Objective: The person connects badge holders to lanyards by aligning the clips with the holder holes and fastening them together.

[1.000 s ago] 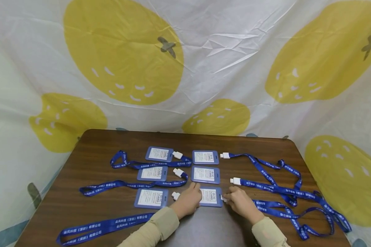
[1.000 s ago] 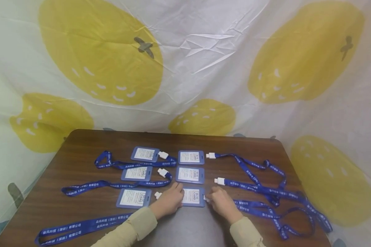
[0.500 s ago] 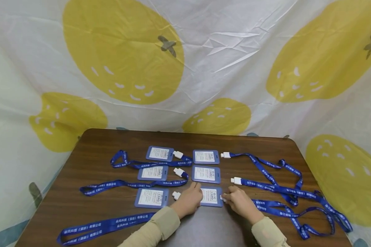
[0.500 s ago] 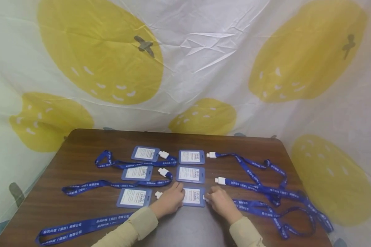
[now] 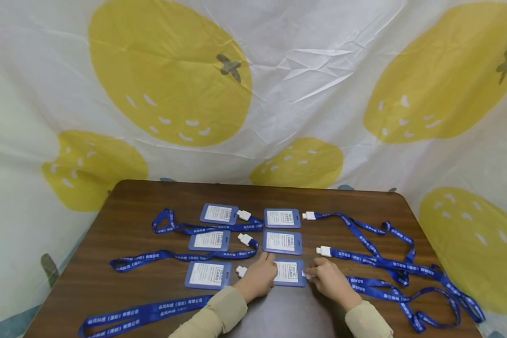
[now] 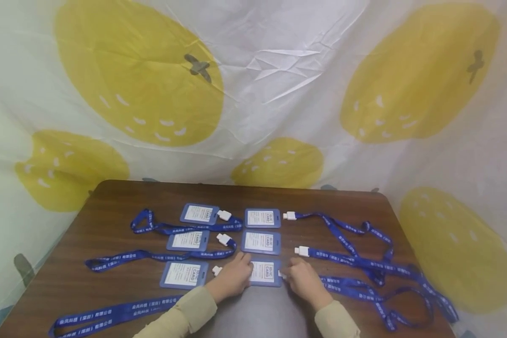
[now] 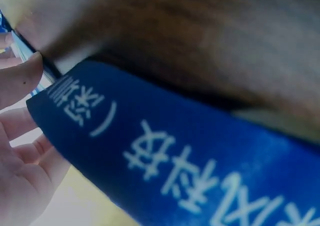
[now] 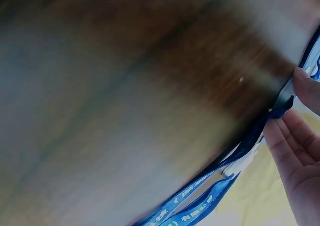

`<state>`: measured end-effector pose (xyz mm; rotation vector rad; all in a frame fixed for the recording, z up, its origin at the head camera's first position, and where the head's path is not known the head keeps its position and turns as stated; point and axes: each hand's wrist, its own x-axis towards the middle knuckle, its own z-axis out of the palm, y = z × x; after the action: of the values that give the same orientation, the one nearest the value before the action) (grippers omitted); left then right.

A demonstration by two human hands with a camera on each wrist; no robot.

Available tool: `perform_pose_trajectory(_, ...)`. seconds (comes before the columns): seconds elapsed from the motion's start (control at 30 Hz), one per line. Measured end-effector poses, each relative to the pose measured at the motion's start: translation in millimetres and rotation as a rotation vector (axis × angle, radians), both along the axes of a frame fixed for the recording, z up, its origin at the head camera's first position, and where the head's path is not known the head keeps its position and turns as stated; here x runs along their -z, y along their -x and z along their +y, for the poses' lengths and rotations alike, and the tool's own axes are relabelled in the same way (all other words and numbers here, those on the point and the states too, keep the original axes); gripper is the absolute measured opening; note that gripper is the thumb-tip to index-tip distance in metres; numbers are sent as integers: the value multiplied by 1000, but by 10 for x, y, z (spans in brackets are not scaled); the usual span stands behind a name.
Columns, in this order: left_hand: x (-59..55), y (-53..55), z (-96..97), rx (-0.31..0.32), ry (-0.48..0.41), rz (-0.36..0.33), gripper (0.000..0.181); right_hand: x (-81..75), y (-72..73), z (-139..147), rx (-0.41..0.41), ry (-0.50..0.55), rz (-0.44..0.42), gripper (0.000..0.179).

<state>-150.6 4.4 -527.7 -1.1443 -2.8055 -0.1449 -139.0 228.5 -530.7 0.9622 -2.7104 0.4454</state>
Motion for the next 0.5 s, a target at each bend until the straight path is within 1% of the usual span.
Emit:
perform_pose_trajectory(0.13,-9,-11,7,-17,-11,-44,20,1,-27,6,13,15,12,18)
perform_pose_trajectory(0.17,-62,-25,13,-36,3,-75,21,-2,-32,7,17,18,15,19)
perform_pose_trajectory(0.23,-55,-11,17,-49,6,-96,23,-7,-36,12,21,21,12,18)
perform_pose_trajectory(0.33,-45,12,16,-60,14,-123,24,-14,-36,23,27,18,-14,18)
perform_pose_trajectory(0.5,-26,42,-18,-65,-15,-160,30,-21,-33,33,20,32,-47,22)
